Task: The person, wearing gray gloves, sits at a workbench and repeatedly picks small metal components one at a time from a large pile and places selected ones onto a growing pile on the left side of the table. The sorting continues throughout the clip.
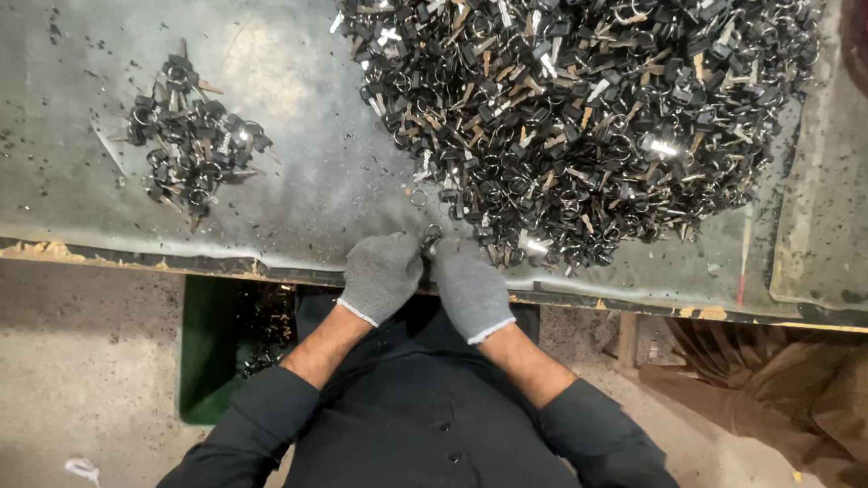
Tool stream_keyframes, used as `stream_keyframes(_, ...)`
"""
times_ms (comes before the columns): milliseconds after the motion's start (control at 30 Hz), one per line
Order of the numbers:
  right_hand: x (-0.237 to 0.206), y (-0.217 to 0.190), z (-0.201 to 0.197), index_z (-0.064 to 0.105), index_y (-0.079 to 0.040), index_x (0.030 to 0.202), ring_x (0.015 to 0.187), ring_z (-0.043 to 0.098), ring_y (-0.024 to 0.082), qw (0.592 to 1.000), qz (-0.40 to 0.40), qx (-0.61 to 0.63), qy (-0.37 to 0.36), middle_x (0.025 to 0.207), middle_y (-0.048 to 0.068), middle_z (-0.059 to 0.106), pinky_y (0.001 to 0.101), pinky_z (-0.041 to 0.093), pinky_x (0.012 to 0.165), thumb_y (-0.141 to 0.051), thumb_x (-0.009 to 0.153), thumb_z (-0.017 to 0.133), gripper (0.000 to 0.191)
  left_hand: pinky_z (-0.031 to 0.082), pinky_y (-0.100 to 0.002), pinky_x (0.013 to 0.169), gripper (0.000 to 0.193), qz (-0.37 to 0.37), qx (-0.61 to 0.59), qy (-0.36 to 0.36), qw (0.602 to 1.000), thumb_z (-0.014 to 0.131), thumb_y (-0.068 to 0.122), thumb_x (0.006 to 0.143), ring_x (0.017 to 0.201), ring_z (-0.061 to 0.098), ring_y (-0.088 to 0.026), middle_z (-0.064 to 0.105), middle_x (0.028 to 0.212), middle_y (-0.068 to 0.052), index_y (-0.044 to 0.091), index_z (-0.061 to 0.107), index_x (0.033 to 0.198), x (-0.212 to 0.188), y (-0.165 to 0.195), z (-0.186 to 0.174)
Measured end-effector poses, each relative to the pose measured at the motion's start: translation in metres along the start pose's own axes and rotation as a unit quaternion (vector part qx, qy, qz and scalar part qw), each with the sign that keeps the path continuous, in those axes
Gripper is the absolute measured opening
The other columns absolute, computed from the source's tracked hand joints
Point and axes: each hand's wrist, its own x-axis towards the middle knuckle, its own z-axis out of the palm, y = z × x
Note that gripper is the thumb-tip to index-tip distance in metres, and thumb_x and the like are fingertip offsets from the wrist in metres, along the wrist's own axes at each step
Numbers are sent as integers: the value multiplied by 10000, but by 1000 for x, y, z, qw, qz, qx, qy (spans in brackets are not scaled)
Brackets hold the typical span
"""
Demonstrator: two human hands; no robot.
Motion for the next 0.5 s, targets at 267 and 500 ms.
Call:
stream_keyframes(267,8,-1,-15,347,-59,1549,915,695,498,980,-7,196,25,1063,365,668,547,559,798,-152,946,556,645,508,-496,604,69,26,-10,54,998,697,101,819,679,659,-366,675,783,-126,81,695,885,-5,1,5)
stream_keyframes(500,13,23,9,413,-16,1394,836,713,468,973,99,204,-38,897,277,716,545,591,737,-251,972,591,515,520,-493,657,237,-138,41,-182,973,777,348,878,741,690,-343,693,770,-116,125,735,813,11,-4,-18)
